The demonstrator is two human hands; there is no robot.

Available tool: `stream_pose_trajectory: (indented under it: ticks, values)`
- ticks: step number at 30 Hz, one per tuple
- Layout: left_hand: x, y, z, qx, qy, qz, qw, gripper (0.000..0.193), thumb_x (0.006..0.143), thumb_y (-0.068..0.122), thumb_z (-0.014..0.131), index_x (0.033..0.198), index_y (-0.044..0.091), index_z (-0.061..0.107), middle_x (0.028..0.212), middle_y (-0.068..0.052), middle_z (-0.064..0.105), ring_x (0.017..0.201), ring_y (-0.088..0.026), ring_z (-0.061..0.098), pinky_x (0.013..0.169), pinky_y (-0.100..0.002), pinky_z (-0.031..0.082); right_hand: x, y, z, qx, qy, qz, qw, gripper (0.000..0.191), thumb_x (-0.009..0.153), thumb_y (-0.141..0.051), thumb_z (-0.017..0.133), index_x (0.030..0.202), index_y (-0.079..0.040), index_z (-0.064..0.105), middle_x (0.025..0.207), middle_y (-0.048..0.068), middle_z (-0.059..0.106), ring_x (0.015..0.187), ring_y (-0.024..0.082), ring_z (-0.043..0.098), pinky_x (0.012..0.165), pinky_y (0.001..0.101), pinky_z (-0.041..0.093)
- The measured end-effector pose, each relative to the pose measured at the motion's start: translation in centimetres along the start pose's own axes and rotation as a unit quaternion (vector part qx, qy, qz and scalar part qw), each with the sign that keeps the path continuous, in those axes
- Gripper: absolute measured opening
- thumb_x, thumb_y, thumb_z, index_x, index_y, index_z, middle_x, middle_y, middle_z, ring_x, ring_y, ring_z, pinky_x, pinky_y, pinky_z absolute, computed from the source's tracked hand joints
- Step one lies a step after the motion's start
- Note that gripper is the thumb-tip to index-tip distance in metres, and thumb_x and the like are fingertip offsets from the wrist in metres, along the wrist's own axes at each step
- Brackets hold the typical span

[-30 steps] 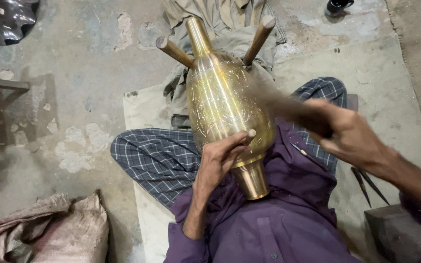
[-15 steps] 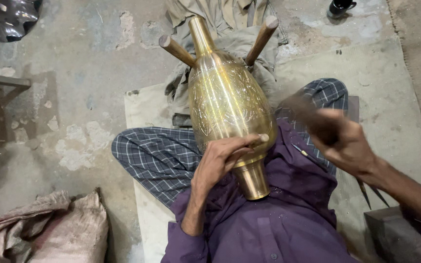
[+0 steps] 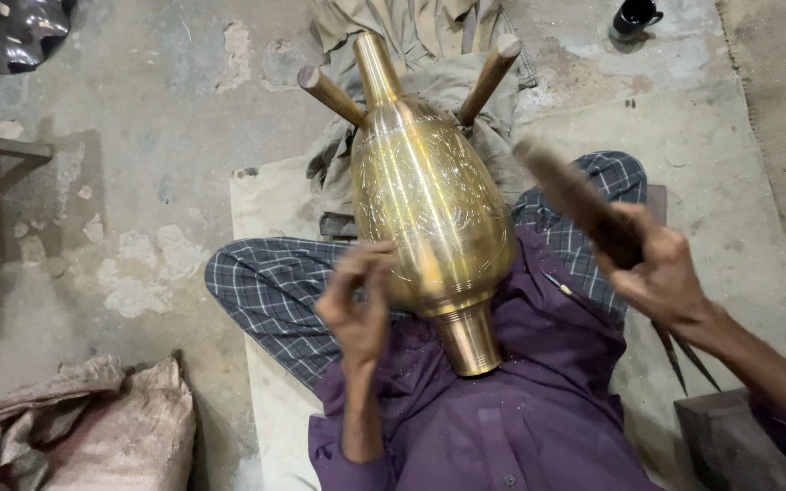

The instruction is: The person sits cross-legged on the floor with a large brass vase held between their legs. They first scrape the surface with a flat blade, then hold a chisel against the engraved design and strike it with a wooden mallet, rotating the vessel as they work the pattern.

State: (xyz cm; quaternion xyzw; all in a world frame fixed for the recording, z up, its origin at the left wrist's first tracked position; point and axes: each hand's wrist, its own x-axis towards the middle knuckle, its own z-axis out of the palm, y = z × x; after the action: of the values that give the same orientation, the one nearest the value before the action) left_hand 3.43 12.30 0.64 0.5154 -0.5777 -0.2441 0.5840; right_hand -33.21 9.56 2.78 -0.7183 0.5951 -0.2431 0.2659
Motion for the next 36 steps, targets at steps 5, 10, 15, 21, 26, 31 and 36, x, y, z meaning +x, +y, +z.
stream_pose_trajectory:
  ticks: [5,10,15,21,26,31,36]
  values:
    - [0.3,-1.4,-2.4,-0.145,0.108,-0.206,0.962,0.053,0.097,0.006,0.069,0.144,0.002,0.047,0.108,-0.017,0.076,0.098,-0.021,0.077,0.088,-0.035,0.066,1.4,-0.9,-1.0,0.06,0.011,-0.011,0.998,0.052,0.087,-0.006,0.071,0.137,-0.002,0.054,0.097,0.014,0.072,0.084,0.021,0.073,0.074,0.0362,0.061]
    - [0.3,-2.8,-1.8,-0.218,0.101,-0.257,0.936,0.058,0.093,0.002,0.07,0.145,0.0,0.045,0.106,-0.02,0.076,0.093,-0.022,0.077,0.08,-0.033,0.065,3.0,-2.0,-1.7,0.062,-0.058,-0.059,0.995,0.073,0.08,-0.011,0.079,0.145,0.0,0.047,0.114,0.019,0.067,0.097,0.023,0.07,0.078,0.034,0.06]
    - [0.8,-4.7,-0.5,-0.256,0.177,-0.261,0.914,0.055,0.094,0.003,0.073,0.142,0.0,0.048,0.101,-0.015,0.076,0.086,-0.02,0.075,0.074,-0.03,0.063,3.3,-0.5,-0.1,0.169,-0.125,0.097,0.973,0.066,0.082,-0.003,0.074,0.146,-0.007,0.055,0.101,0.018,0.067,0.077,0.026,0.068,0.065,0.0348,0.059]
    - [2.1,-7.1,0.7,-0.316,0.243,-0.268,0.877,0.025,0.109,0.025,0.059,0.122,0.004,0.062,0.086,-0.001,0.064,0.072,-0.011,0.059,0.063,-0.024,0.049,2.7,0.1,3.7,0.304,-0.158,0.163,0.925,0.061,0.075,0.006,0.068,0.134,-0.003,0.058,0.116,0.012,0.071,0.107,0.02,0.07,0.093,0.0315,0.059]
    - [2.4,-7.2,2.7,-0.257,0.259,-0.281,0.888,0.034,0.113,0.039,0.045,0.1,0.01,0.058,0.097,-0.002,0.063,0.086,-0.012,0.053,0.077,-0.029,0.044,3.0,-0.9,5.0,0.37,-0.169,0.212,0.889,0.07,0.075,0.007,0.065,0.14,-0.017,0.056,0.126,0.009,0.062,0.117,0.021,0.06,0.09,0.0342,0.055]
    - [2.9,-6.6,3.0,-0.341,0.25,-0.299,0.855,0.031,0.11,0.039,0.043,0.095,0.014,0.052,0.109,-0.001,0.064,0.096,-0.011,0.056,0.081,-0.03,0.044,3.1,-1.7,6.9,0.454,-0.174,0.229,0.844,0.039,0.078,0.002,0.068,0.116,0.0,0.061,0.113,0.006,0.06,0.099,0.02,0.064,0.084,0.0368,0.058]
    - [4.5,-5.6,2.8,-0.362,0.24,-0.294,0.851,0.032,0.112,0.039,0.045,0.096,0.013,0.054,0.102,-0.002,0.064,0.091,-0.014,0.055,0.081,-0.033,0.045,2.6,-2.8,8.1,0.486,-0.15,0.279,0.814,0.043,0.077,0.0,0.067,0.118,-0.005,0.053,0.093,0.011,0.063,0.08,0.02,0.066,0.08,0.0399,0.057]
